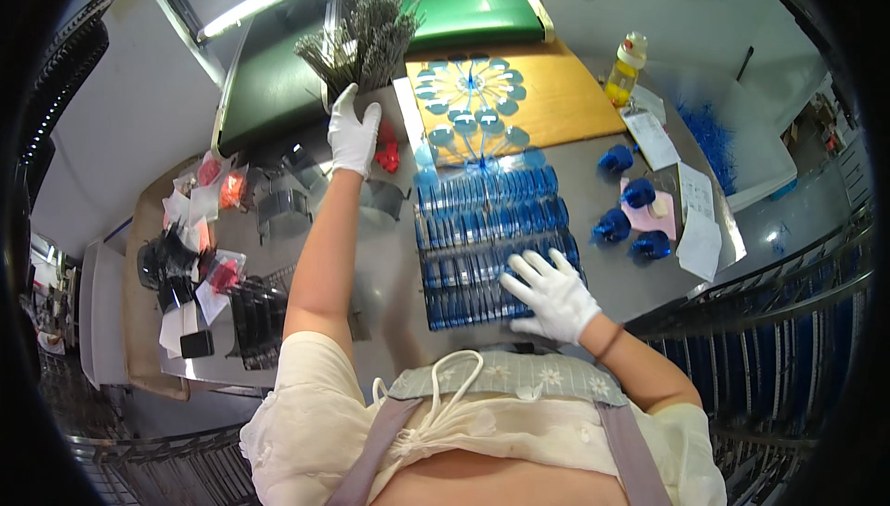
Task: The person assembles small blue decorative items onto metal racks at a stainless steel workbench. They pick up the blue items, attach them to the racks, and place the completed racks onto a nearby metal shelving unit.
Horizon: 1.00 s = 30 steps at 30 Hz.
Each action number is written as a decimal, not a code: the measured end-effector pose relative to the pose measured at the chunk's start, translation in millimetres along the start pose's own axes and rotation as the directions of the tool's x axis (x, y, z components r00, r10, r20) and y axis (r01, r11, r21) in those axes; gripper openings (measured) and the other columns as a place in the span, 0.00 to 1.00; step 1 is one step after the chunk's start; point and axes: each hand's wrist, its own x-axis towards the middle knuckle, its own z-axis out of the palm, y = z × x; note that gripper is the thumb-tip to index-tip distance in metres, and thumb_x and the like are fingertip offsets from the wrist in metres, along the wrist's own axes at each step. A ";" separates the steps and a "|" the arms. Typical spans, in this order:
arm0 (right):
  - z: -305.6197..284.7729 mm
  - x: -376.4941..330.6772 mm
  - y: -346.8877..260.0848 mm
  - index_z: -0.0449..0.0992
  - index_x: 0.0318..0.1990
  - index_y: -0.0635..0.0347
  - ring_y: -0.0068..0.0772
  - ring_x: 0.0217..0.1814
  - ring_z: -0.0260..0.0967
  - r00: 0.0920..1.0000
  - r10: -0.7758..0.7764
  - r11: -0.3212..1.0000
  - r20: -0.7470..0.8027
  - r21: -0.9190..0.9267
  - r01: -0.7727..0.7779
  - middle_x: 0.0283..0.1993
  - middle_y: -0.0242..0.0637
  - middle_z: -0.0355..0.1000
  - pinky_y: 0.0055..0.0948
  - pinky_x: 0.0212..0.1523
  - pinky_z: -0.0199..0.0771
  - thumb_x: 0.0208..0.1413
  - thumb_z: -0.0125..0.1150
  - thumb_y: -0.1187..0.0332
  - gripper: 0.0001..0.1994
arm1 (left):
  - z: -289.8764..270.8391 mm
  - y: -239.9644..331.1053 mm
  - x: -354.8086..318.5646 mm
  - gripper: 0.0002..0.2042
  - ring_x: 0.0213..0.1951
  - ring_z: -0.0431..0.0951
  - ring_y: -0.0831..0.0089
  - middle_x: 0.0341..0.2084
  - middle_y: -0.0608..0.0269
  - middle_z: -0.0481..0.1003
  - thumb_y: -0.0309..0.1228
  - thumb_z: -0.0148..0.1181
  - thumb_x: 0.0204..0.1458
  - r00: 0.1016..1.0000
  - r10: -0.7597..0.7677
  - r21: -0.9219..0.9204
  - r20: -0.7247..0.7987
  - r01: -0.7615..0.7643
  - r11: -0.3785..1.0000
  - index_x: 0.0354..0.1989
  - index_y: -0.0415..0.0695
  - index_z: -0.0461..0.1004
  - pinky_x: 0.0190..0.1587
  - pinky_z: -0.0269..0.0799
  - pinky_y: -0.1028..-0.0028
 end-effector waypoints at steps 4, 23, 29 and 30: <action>-2.8 -13.7 1.9 0.74 0.60 0.53 0.51 0.69 0.64 0.961 0.239 0.971 0.139 -0.063 -0.232 0.63 0.48 0.67 0.53 0.67 0.64 0.47 0.72 0.44 0.35 | 9.7 -14.8 68.3 0.24 0.60 0.76 0.54 0.58 0.53 0.77 0.37 0.64 0.54 0.997 0.047 0.171 0.059 -0.056 0.984 0.60 0.47 0.76 0.65 0.69 0.61; 13.4 -36.2 30.7 0.76 0.55 0.52 0.42 0.64 0.67 0.989 0.096 0.993 -0.114 -0.055 -0.102 0.58 0.41 0.72 0.49 0.61 0.68 0.46 0.70 0.39 0.34 | -33.1 -27.5 129.0 0.06 0.32 0.83 0.66 0.27 0.69 0.78 0.39 0.58 0.61 0.893 0.413 0.748 0.177 -0.395 0.533 0.32 0.56 0.75 0.30 0.79 0.64; 11.7 -29.4 36.1 0.76 0.54 0.55 0.48 0.60 0.68 0.980 0.086 0.994 -0.180 -0.055 -0.097 0.53 0.42 0.71 0.47 0.56 0.70 0.43 0.69 0.38 0.36 | -88.8 29.7 131.1 0.10 0.27 0.81 0.70 0.22 0.72 0.76 0.41 0.56 0.64 0.778 0.598 0.797 0.194 -0.480 0.366 0.30 0.58 0.77 0.26 0.76 0.68; 11.0 -25.6 41.8 0.75 0.53 0.56 0.48 0.58 0.69 0.971 0.066 0.997 -0.230 -0.016 -0.072 0.52 0.41 0.71 0.46 0.54 0.71 0.43 0.69 0.38 0.36 | -99.3 46.5 122.3 0.05 0.28 0.81 0.69 0.24 0.68 0.78 0.37 0.60 0.63 0.760 0.646 0.732 0.066 -0.477 0.486 0.35 0.56 0.80 0.29 0.77 0.68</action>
